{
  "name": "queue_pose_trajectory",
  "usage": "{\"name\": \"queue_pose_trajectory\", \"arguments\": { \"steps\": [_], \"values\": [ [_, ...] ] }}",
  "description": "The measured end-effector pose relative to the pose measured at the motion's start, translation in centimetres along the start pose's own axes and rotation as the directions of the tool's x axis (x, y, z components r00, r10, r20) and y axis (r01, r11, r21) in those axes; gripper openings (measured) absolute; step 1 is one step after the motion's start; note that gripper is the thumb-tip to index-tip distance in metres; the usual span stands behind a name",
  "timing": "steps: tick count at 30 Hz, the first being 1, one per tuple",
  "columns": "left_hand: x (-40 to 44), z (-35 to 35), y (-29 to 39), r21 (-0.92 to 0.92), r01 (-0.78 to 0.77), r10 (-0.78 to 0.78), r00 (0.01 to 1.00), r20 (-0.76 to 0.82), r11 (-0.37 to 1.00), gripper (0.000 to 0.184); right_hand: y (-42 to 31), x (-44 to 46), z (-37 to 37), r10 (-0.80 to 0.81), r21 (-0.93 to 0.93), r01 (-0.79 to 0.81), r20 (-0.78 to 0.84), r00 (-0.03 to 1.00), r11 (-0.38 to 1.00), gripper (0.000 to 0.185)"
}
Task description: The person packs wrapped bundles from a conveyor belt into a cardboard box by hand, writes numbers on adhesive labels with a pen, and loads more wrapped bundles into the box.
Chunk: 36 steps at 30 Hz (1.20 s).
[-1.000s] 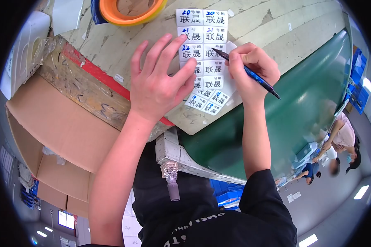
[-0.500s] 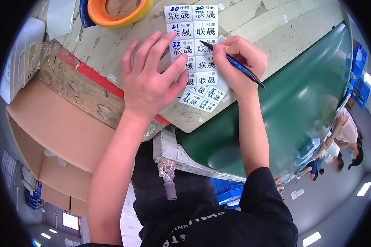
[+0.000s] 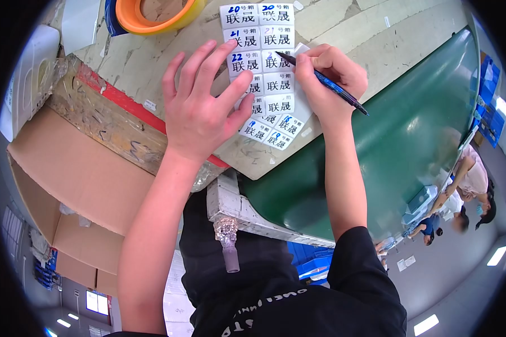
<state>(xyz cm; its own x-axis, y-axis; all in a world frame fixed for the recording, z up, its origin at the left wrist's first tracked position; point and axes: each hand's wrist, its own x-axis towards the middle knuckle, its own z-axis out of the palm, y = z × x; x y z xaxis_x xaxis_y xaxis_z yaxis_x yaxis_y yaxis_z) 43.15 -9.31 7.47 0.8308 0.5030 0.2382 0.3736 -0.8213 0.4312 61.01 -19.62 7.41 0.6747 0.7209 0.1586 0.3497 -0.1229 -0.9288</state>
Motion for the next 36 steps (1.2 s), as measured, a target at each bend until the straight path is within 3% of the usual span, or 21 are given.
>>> {"name": "queue_pose_trajectory", "arguments": {
  "steps": [21, 23, 24, 26, 27, 31, 34, 36],
  "values": [
    [0.0, 0.0, -0.1, 0.001, -0.005, 0.005, 1.000, -0.002, 1.000, 0.035, 0.0, 0.0, -0.4, -0.063, -0.119, 0.073, 0.091, 0.994, 0.990, 0.027],
    [0.1, -0.1, 0.0, 0.000, -0.004, 0.004, 1.000, -0.003, 1.000, 0.034, 0.2, -0.3, -0.7, 0.043, 0.060, -0.044, 0.022, 0.999, 0.997, 0.025],
    [0.2, -0.2, 0.1, -0.012, 0.004, -0.004, 1.000, 0.007, 1.000, 0.034, 0.0, -0.4, -0.9, 0.042, 0.058, -0.043, 0.023, 0.999, 0.997, 0.025],
    [0.3, -0.4, 0.2, -0.021, 0.015, -0.015, 1.000, 0.014, 1.000, 0.034, -0.8, -0.8, -1.0, 0.184, 0.284, -0.150, -0.097, 0.978, 0.947, 0.019],
    [0.4, -0.4, 0.2, -0.024, 0.008, -0.008, 1.000, 0.013, 1.000, 0.034, -1.2, -0.9, -1.0, 0.182, 0.286, -0.149, -0.094, 0.979, 0.947, 0.019],
    [-0.6, 0.3, -0.7, -0.066, -0.051, 0.047, 0.998, -0.051, 0.997, 0.033, -2.9, -1.1, -0.8, 0.130, 0.273, -0.122, -0.011, 0.991, 0.954, 0.007],
    [-0.6, -0.1, -0.6, -0.079, -0.053, 0.052, 0.999, -0.011, 0.995, 0.027, -3.0, -1.3, 0.2, 0.137, 0.219, -0.183, 0.212, 0.968, 0.958, 0.015],
    [-0.3, -0.3, -0.4, -0.089, -0.042, 0.041, 0.999, -0.011, 0.995, 0.025, -2.9, -1.3, 1.6, 0.156, 0.236, -0.205, 0.212, 0.965, 0.950, 0.014]
  ]
}}
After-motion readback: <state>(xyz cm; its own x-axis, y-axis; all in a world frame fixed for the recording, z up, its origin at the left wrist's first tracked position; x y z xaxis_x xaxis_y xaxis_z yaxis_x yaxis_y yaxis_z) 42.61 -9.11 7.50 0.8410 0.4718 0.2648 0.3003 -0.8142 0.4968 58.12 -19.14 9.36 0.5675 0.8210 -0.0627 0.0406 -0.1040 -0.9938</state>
